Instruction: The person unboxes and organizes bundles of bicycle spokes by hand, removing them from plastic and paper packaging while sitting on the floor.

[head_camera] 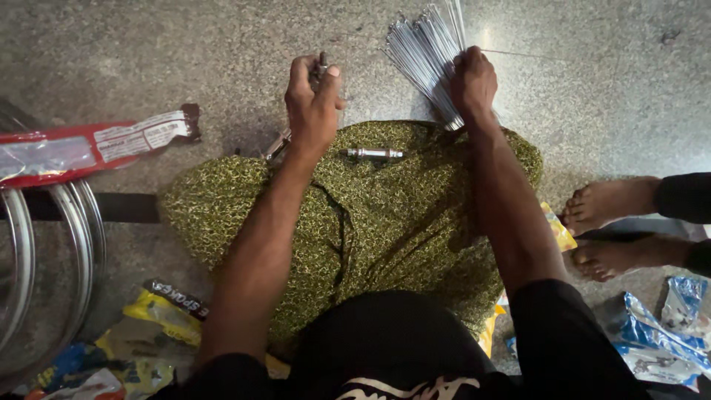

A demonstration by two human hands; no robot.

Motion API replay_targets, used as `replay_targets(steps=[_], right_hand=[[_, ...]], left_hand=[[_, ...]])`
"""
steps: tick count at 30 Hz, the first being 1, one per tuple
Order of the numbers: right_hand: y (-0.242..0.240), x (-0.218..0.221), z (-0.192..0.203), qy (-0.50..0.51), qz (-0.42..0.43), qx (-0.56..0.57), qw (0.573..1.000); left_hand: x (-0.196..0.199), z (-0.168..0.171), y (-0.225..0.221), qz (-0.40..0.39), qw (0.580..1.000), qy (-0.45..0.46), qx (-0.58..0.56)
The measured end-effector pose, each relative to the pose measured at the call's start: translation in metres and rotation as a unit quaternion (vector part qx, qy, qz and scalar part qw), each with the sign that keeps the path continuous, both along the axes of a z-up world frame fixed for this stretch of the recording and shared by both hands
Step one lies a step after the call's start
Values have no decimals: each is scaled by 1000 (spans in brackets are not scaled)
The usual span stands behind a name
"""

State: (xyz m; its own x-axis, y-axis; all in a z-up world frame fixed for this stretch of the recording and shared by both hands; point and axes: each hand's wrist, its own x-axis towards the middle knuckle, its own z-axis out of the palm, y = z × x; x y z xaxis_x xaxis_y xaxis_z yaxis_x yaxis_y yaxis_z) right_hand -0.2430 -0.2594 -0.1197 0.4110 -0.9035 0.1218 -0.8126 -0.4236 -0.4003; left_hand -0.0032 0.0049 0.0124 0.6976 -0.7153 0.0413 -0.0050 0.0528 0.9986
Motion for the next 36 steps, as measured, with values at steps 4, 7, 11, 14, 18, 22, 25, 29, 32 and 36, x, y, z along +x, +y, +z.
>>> replay_targets(steps=[4,7,11,14,18,22,25,29,32,36], right_hand=[[-6,-2,4,-38,-55,-18,998],[-9,-9,11,-39,-62,-5,997],[2,-22,18,-45,12,-30,998],[10,-25,27,-91,34,-103,990],[19,-27,48,-213,35,-126,968],[27,-37,80,-387,143,-257,874],[49,-54,103,-568,57,-158,806],[88,-85,152,-708,-8,-88,701],[128,-114,195,-667,70,-123,731],[177,-157,218,-640,46,14,767]], left_hand=[[0,1,2,11,1000,-4,21],[-1,0,0,12,999,2,36],[-1,-6,-1,9,1000,9,3],[2,-10,-5,5,1000,1,2],[0,-16,-5,-2,1000,3,7],[2,-20,-4,-7,999,-21,44],[6,-21,-5,-7,999,-37,17],[5,-15,-3,-10,1000,-11,-5],[4,-9,-5,-7,1000,7,-18],[2,-11,-4,-46,998,30,-13]])
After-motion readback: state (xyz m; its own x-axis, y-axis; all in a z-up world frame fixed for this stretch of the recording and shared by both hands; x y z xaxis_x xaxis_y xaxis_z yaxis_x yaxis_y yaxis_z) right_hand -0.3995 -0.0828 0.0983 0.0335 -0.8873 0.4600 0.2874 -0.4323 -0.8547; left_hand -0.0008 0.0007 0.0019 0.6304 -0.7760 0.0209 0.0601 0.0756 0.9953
